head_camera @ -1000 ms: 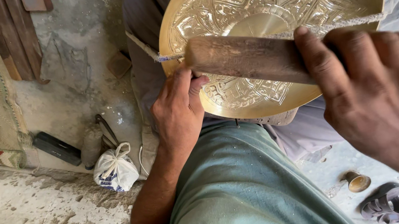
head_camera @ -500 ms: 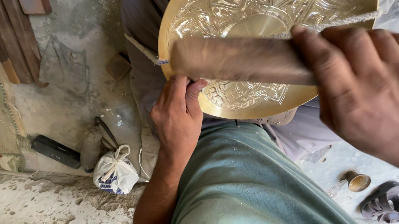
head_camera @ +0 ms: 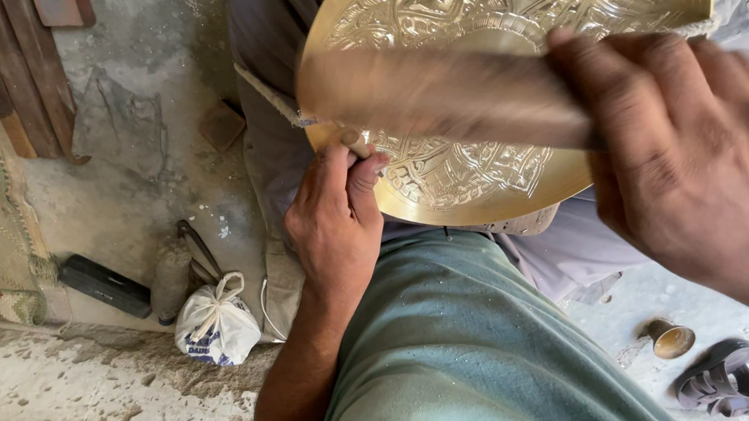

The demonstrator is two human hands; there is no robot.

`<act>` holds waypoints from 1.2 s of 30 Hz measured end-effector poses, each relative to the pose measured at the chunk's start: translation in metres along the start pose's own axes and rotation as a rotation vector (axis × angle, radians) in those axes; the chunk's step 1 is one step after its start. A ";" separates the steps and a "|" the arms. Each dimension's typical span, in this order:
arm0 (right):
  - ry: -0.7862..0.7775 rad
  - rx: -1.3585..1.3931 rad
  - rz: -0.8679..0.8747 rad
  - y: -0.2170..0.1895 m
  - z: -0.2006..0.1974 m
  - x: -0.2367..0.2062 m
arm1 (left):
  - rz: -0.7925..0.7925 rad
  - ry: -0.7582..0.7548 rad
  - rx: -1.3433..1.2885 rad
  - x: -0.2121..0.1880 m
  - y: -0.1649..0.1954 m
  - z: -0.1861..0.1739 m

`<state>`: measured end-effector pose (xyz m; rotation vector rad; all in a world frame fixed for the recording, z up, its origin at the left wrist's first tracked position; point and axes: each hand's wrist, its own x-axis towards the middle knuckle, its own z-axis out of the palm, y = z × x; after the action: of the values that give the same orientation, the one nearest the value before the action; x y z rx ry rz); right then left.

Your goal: The person sits cross-legged on the floor with a large brass tray resting on their lap and holds it against a padded board. They position a metal punch against the raised decorative pattern and strike it with a wooden mallet, repeatedly repositioning the punch to work different areas of the design.

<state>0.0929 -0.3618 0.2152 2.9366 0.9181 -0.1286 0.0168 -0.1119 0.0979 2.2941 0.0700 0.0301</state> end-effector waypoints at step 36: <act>0.038 -0.060 -0.092 -0.004 0.000 0.003 | -0.022 0.069 -0.053 -0.015 -0.002 0.004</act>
<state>0.0930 -0.3573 0.2150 2.8517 1.0443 -0.0492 0.0017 -0.1147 0.0939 2.2387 0.1292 0.0985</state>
